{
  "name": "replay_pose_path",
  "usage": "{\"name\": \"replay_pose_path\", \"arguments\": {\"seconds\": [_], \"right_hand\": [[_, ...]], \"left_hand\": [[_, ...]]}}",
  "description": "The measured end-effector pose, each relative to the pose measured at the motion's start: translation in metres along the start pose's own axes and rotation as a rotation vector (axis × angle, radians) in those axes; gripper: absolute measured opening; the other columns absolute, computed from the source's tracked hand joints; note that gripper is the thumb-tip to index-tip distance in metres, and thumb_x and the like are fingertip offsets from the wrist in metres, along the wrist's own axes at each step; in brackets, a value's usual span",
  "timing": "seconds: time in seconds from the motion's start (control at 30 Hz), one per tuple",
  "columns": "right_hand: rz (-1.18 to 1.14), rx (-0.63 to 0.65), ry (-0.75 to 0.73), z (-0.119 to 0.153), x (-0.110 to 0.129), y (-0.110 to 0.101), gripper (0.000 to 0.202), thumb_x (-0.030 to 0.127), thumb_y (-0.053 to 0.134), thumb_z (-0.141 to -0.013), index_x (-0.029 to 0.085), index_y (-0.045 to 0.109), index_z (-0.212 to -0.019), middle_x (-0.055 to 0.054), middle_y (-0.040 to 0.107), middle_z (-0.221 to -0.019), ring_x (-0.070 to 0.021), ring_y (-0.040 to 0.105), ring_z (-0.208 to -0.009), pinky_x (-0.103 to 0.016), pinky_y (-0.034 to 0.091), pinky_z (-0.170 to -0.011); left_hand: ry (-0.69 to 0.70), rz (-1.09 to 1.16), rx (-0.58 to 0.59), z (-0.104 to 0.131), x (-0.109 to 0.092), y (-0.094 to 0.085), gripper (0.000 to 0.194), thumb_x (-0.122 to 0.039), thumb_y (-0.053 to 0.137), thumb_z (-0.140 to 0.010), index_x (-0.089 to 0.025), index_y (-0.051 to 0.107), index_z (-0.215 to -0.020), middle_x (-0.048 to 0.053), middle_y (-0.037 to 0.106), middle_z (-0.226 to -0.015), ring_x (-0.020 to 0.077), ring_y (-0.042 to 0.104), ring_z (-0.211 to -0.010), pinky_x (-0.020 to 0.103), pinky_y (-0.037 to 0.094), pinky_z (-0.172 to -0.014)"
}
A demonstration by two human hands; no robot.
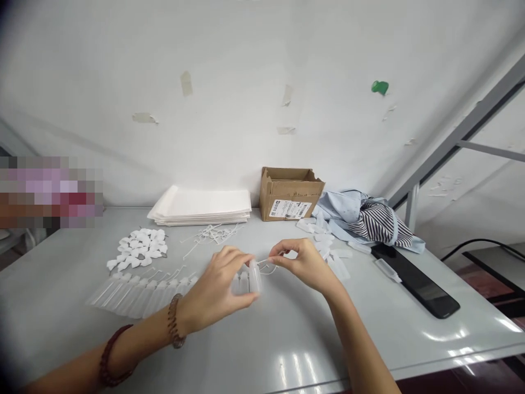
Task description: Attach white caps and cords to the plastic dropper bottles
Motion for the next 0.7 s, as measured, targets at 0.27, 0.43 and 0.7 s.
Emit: {"name": "replay_pose_path", "arguments": {"seconds": [0.27,0.43,0.7], "right_hand": [[0.211,0.053,-0.078,0.0,-0.012,-0.002,0.009,0.022,0.062,-0.08,0.019,0.069,-0.075,-0.002,0.07,-0.075,-0.0173,0.064,-0.072,-0.032,0.05,-0.069],[0.356,0.072,-0.205,-0.002,-0.019,0.011,0.012,0.013,0.059,-0.08,0.02,0.068,-0.074,-0.002,0.068,-0.071,-0.016,0.061,-0.067,-0.031,0.047,-0.066],[0.503,0.125,-0.232,-0.001,-0.016,0.027,0.017,0.004,0.061,-0.079,0.02,0.067,-0.077,-0.001,0.069,-0.077,-0.0178,0.062,-0.077,-0.036,0.042,-0.076]], "left_hand": [[-0.041,-0.048,0.15,-0.02,0.001,0.019,0.029,-0.03,0.068,-0.066,-0.018,0.06,-0.092,0.007,0.062,-0.095,0.0266,0.051,-0.098,0.044,0.043,-0.085],[-0.084,-0.061,0.16,-0.021,0.005,0.023,0.027,-0.031,0.066,-0.066,-0.017,0.06,-0.089,0.008,0.063,-0.095,0.0274,0.051,-0.098,0.044,0.043,-0.084],[-0.085,-0.073,0.165,-0.018,0.006,0.029,0.031,-0.032,0.068,-0.066,-0.017,0.058,-0.092,0.007,0.061,-0.094,0.0272,0.05,-0.098,0.044,0.043,-0.084]]}}
Point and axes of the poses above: each hand's wrist, its own z-axis away from the middle knuckle, its own y-axis out of the palm, x = y × z, the point moved 3 cm from there along -z, towards the middle knuckle
